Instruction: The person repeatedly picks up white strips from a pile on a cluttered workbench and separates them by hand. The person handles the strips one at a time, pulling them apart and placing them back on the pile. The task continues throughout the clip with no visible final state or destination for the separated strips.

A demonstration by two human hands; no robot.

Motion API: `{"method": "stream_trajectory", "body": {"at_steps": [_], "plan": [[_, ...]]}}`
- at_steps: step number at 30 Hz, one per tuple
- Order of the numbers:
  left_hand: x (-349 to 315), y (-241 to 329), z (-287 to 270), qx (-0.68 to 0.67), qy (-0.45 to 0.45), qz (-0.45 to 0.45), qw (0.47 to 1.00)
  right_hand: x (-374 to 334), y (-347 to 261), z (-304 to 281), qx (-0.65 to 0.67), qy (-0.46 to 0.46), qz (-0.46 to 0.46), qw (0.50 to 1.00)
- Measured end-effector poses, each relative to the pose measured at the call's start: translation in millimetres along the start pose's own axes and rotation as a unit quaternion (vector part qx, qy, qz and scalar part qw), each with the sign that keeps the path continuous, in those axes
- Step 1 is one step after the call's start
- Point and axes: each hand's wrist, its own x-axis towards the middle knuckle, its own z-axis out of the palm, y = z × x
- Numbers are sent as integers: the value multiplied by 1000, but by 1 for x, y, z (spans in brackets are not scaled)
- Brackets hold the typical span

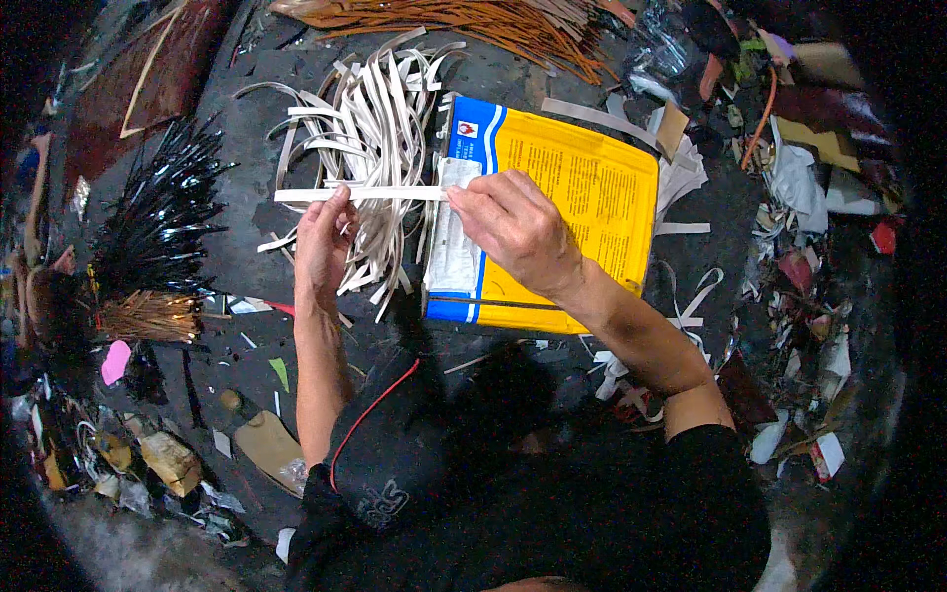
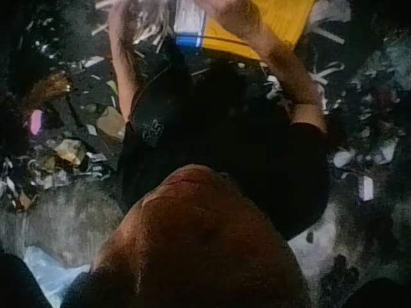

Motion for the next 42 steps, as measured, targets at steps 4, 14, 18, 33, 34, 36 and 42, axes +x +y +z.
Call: {"method": "stream_trajectory", "body": {"at_steps": [4, 14, 18, 33, 34, 36, 42], "plan": [[-12, 17, 14, -65, -5, 27, 997, -2, -15, -12, -35, -46, 30, 998], [-41, 105, 87, 431, -87, 301, 846, -102, 78, -198, -46, -7, 266, 963], [-38, 91, 46, 532, -126, 249, 799, -231, 117, -277, -89, 80, 392, 912], [-88, 79, 122, 548, -140, 179, 805, -561, 107, -171, -383, -98, 616, 681], [-95, 87, 131, 558, -146, 197, 793, -537, 118, -178, -382, -19, 618, 687], [-102, 87, 155, 541, -161, 214, 797, -484, 116, -208, -350, 204, 585, 703], [-139, 69, 257, 496, -295, 144, 804, -309, 81, -288, -78, 207, 477, 851]]}}
